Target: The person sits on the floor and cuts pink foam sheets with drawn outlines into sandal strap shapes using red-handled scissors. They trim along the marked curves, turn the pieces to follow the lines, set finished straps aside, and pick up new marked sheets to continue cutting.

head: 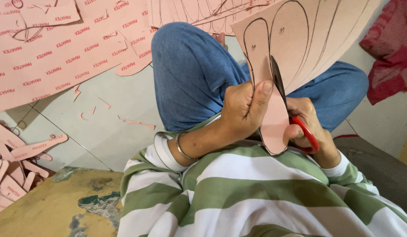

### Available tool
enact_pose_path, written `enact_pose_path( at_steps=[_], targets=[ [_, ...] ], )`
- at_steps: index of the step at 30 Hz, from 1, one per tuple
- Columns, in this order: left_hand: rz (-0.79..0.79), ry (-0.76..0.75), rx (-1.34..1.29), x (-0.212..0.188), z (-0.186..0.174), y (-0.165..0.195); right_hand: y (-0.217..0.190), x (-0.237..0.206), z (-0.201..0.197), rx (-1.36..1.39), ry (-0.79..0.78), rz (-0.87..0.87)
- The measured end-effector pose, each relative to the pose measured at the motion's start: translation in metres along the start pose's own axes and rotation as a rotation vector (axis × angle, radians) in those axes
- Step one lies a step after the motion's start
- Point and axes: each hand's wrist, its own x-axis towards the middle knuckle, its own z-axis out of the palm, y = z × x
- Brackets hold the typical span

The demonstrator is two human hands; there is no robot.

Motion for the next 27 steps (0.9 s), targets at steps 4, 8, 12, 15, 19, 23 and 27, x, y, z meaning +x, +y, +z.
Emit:
enact_pose_path(
  at_steps=[4,8,12,15,19,23,27],
  targets=[
    [-0.067,0.009,-0.055,-0.001,0.003,0.001,0.005,-0.002,0.003,-0.032,0.046,-0.026],
    [-0.055,-0.007,-0.057,0.003,-0.002,0.008,0.006,-0.004,0.001,-0.042,0.045,-0.02],
    [-0.036,-0.071,-0.08,0.02,-0.027,0.012,-0.005,-0.003,-0.006,0.046,-0.023,0.058],
    [-0.038,-0.036,0.045,0.031,-0.041,0.015,-0.025,-0.001,-0.01,0.145,-0.099,0.191],
    [-0.181,-0.085,-0.07,0.039,-0.045,0.021,-0.059,-0.008,-0.015,0.37,-0.086,0.335],
    [-0.32,-0.114,-0.185,0.036,-0.047,0.025,-0.074,-0.008,-0.015,0.41,-0.038,0.395],
    [-0.39,-0.125,-0.262,0.035,-0.048,0.022,-0.074,-0.004,-0.02,0.459,-0.046,0.469]
  ],
)
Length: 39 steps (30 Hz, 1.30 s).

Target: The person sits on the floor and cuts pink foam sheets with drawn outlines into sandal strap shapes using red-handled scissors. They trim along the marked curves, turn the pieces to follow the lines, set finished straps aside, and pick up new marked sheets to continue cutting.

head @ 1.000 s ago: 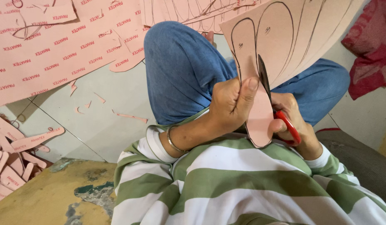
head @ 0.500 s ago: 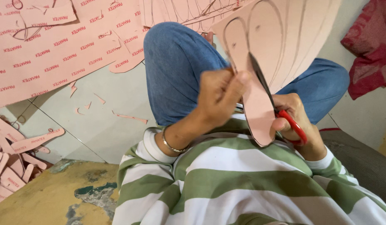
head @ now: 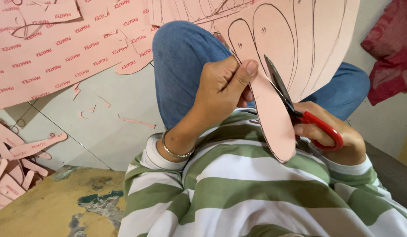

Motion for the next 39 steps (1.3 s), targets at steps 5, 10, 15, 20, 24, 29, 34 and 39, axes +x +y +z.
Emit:
enact_pose_path(
  at_steps=[5,10,15,20,24,29,34,39],
  targets=[
    [-0.049,0.065,0.012,0.002,-0.002,-0.003,0.006,0.02,-0.014,-0.465,-0.082,-0.072],
    [-0.014,0.073,0.031,0.0,0.002,-0.003,0.028,0.034,-0.009,-0.708,0.132,-0.138],
    [0.124,0.078,0.19,-0.003,0.004,-0.002,0.038,0.031,-0.012,-0.705,0.141,-0.235],
    [0.347,0.087,0.487,-0.004,0.005,-0.002,0.044,0.027,-0.015,-0.53,0.1,-0.085],
    [0.097,0.003,0.233,-0.006,0.005,-0.003,0.044,0.029,-0.013,-0.581,0.075,-0.186],
    [-0.059,0.067,-0.15,-0.008,0.013,-0.015,0.034,0.013,-0.01,-0.273,0.037,-0.106],
    [0.116,0.051,0.035,-0.009,0.015,-0.026,0.028,0.013,-0.016,-0.346,-0.088,-0.239],
    [0.111,-0.035,0.107,-0.012,0.021,-0.029,0.035,0.022,-0.011,-0.588,0.054,-0.179]
  ],
)
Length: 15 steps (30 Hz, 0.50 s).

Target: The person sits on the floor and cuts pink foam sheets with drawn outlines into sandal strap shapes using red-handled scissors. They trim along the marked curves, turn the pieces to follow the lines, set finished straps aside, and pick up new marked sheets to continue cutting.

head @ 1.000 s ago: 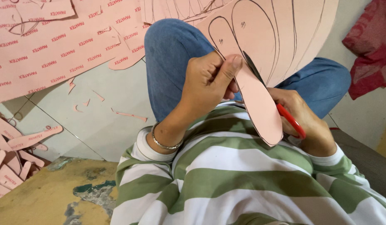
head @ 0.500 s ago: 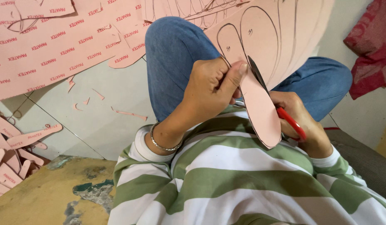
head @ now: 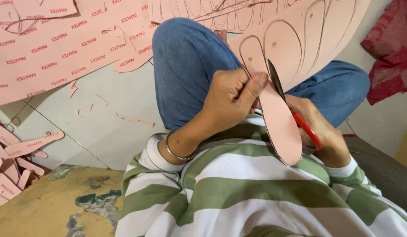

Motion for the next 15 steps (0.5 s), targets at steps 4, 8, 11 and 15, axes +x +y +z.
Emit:
enact_pose_path(
  at_steps=[4,8,11,15],
  targets=[
    [0.017,0.03,-0.022,-0.003,0.008,-0.001,0.003,0.002,0.005,-0.105,0.077,0.012],
    [0.059,0.062,-0.032,-0.006,0.012,-0.001,0.009,0.003,0.009,-0.071,0.082,-0.12],
    [0.065,0.079,-0.061,-0.006,0.014,-0.001,0.013,0.004,0.012,-0.1,0.11,-0.146],
    [0.164,0.131,0.004,-0.004,0.016,-0.003,0.011,0.005,0.015,-0.106,0.148,-0.181]
  ],
)
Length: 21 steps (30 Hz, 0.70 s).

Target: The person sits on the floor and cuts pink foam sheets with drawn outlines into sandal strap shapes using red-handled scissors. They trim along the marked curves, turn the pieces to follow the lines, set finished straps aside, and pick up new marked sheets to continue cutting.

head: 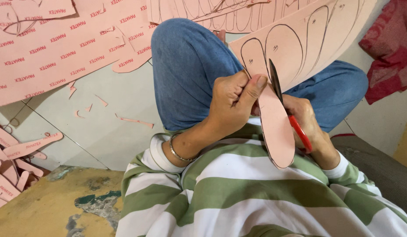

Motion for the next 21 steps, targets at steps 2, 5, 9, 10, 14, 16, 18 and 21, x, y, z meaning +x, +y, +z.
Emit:
enact_pose_path(
  at_steps=[2,5,9,10,14,16,18,21],
  targets=[
    [-0.048,0.002,-0.062,-0.002,0.001,-0.001,-0.003,0.0,0.0,-0.012,0.002,-0.035],
    [-0.061,0.022,-0.085,-0.003,0.002,-0.003,-0.005,0.0,0.002,-0.007,0.011,-0.037],
    [-0.052,0.042,-0.111,-0.004,0.005,-0.007,-0.002,-0.001,0.008,-0.064,0.067,-0.004],
    [-0.051,0.049,-0.102,-0.004,0.006,-0.007,0.0,-0.002,0.009,-0.087,0.084,0.0],
    [-0.051,0.014,-0.052,0.0,0.001,-0.001,0.008,-0.002,0.003,-0.013,0.03,-0.084],
    [-0.049,-0.042,-0.02,0.007,-0.009,0.005,0.009,-0.003,-0.001,0.036,-0.019,-0.052],
    [-0.047,-0.117,0.006,0.016,-0.022,0.01,0.008,-0.005,-0.006,0.019,-0.058,-0.002],
    [0.023,-0.098,0.08,0.024,-0.032,0.017,0.004,-0.006,-0.008,0.031,-0.079,0.059]
  ],
)
